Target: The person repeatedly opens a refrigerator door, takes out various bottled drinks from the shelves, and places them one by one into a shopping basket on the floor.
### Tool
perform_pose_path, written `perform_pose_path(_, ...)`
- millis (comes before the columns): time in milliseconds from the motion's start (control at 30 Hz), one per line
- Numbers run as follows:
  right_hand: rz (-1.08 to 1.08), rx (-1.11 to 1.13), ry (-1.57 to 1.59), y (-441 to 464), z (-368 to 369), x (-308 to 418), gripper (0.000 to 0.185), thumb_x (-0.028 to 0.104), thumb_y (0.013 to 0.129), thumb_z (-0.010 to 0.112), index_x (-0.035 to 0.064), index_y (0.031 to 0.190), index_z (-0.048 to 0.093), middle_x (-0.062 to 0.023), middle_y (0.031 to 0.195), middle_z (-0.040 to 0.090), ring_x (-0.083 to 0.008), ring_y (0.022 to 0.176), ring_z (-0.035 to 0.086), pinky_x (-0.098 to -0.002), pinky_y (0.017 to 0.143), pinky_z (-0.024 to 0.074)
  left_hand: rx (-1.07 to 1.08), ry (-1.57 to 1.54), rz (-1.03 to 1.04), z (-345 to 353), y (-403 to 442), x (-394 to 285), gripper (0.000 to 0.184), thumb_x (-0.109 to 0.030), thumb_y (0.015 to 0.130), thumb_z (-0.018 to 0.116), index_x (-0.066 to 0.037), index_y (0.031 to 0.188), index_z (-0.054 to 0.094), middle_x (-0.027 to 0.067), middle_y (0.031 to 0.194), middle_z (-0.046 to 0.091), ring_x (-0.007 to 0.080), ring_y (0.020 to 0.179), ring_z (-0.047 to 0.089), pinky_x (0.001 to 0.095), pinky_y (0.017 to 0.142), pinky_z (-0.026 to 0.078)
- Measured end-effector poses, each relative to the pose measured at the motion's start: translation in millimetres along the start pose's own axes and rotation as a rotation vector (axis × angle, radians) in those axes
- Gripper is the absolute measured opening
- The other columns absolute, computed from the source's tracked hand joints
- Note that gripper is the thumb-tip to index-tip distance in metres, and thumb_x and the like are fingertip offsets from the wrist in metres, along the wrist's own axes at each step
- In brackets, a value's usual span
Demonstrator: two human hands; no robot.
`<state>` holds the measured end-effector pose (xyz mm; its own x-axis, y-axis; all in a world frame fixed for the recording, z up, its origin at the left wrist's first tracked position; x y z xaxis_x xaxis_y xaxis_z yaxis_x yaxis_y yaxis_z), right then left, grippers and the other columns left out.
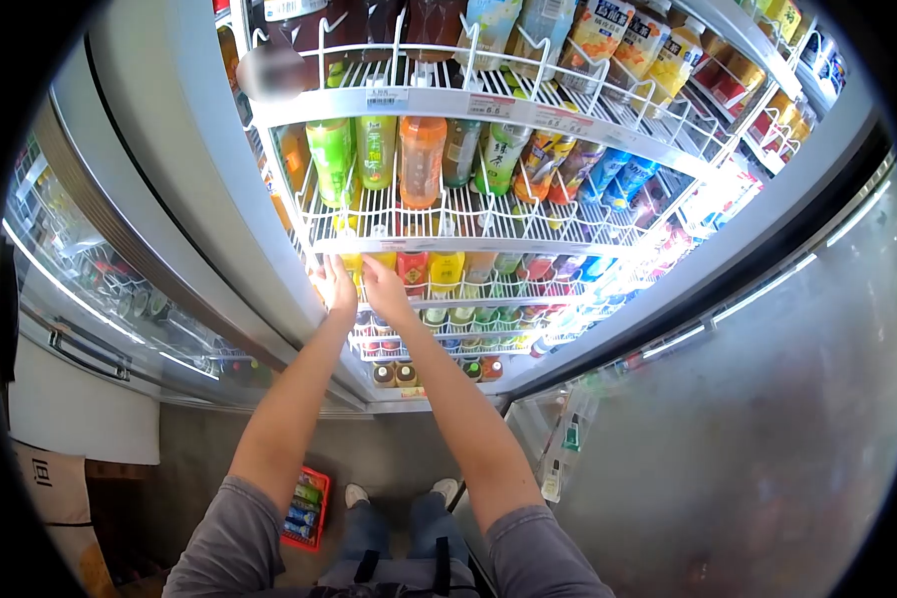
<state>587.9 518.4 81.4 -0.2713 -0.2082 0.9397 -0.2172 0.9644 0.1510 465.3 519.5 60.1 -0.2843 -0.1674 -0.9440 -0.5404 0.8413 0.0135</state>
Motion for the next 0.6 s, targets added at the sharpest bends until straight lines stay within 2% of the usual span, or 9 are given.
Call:
perform_pose_path(33,0.017,-0.015,0.168,0.7,9.3,-4.9,0.045,0.005,0.096,0.047,-0.0056,0.139,0.043,-0.0194,0.127,0.061,-0.0214,0.119,0.058,-0.0305,0.099,0.0437,0.003,-0.019,-0.013,-3.7,-4.3,-6.7,0.062,-0.049,0.102,0.029,-0.002,0.143,0.035,0.0253,0.142,0.039,0.0394,0.129,0.042,0.0435,0.105,0.034)
perform_pose_path(133,-0.016,-0.152,0.171,4.7,28.4,-15.3,0.044,0.002,0.095,0.045,-0.0063,0.138,0.04,-0.0214,0.13,0.058,-0.0232,0.123,0.056,-0.0325,0.103,0.0415,-0.044,-0.038,-0.012,-3.8,-2.2,-5.1,0.058,-0.051,0.101,0.032,-0.002,0.131,0.044,0.0254,0.135,0.047,0.0389,0.122,0.049,0.0444,0.101,0.038)
perform_pose_path(167,-0.029,-0.158,0.161,7.9,31.6,-21.0,0.043,0.002,0.094,0.045,-0.002,0.136,0.04,-0.0226,0.13,0.057,-0.0278,0.125,0.054,-0.0353,0.104,0.0403,-0.048,-0.041,-0.005,4.5,10.0,12.3,0.058,-0.051,0.101,0.032,-0.002,0.131,0.044,0.0254,0.135,0.047,0.0389,0.122,0.049,0.0444,0.101,0.038)
perform_pose_path(267,0.079,-0.209,0.076,-3.7,25.3,0.7,0.04,0.005,0.094,0.048,0.0035,0.133,0.044,-0.0234,0.127,0.058,-0.0317,0.122,0.056,-0.0374,0.101,0.0416,0.08,-0.331,-0.006,34.2,42.3,58.9,0.053,-0.051,0.1,0.035,-0.004,0.122,0.047,0.0232,0.126,0.056,0.0384,0.115,0.055,0.0442,0.097,0.042)
perform_pose_path(333,0.09,-0.209,0.076,-5.1,23.8,3.7,0.038,0.008,0.093,0.051,0.0074,0.131,0.045,-0.0243,0.126,0.058,-0.0343,0.119,0.057,-0.0391,0.098,0.0427,-0.005,-0.351,-0.11,24.7,26.7,42.1,0.052,-0.05,0.1,0.036,-0.005,0.123,0.047,0.0212,0.123,0.058,0.0381,0.112,0.057,0.044,0.095,0.043)
perform_pose_path(367,0.071,-0.232,0.082,-6.0,23.0,4.5,0.038,0.009,0.093,0.052,0.0071,0.13,0.046,-0.0238,0.124,0.059,-0.034,0.117,0.058,-0.0392,0.097,0.0437,-0.006,-0.362,-0.09,18.4,19.1,30.9,0.052,-0.045,0.102,0.035,-0.004,0.132,0.045,0.021,0.129,0.056,0.0361,0.118,0.054,0.0422,0.099,0.041)
perform_pose_path(433,0.014,-0.296,0.108,-11.1,20.7,10.0,0.037,0.01,0.091,0.055,0.0064,0.127,0.047,-0.0221,0.113,0.065,-0.0337,0.105,0.065,-0.0379,0.089,0.0484,0.0,-0.416,-0.057,10.0,10.0,14.9,0.05,-0.041,0.101,0.036,-0.004,0.132,0.046,0.02,0.13,0.054,0.0346,0.119,0.053,0.0415,0.1,0.04)
perform_pose_path(533,0.051,-0.294,0.067,-14.8,15.5,13.3,0.04,0.013,0.089,0.058,0.0052,0.126,0.047,-0.0199,0.099,0.07,-0.0326,0.098,0.068,-0.0386,0.085,0.0511,0.033,-0.539,-0.023,3.5,0.9,2.5,0.047,-0.035,0.099,0.038,-0.003,0.133,0.047,0.0186,0.131,0.051,0.0323,0.121,0.05,0.0405,0.102,0.038)
perform_pose_path(600,0.034,-0.262,0.01,-19.7,11.1,16.8,0.047,0.013,0.088,0.061,0.0046,0.131,0.046,-0.0194,0.099,0.071,-0.0296,0.097,0.068,-0.0365,0.084,0.0515,0.062,-0.615,-0.016,0.2,-2.6,-1.0,0.046,-0.031,0.099,0.038,-0.003,0.133,0.047,0.0176,0.132,0.049,0.0307,0.122,0.049,0.0398,0.103,0.037)
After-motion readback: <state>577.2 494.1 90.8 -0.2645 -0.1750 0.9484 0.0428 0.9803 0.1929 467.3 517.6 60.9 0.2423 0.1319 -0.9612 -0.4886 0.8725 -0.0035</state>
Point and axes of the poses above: each hand's wrist, its own y-axis towards the middle knuckle, its own z-axis out of the palm, x = y × z, the point moved 4 cm from there along y, towards the middle knuckle
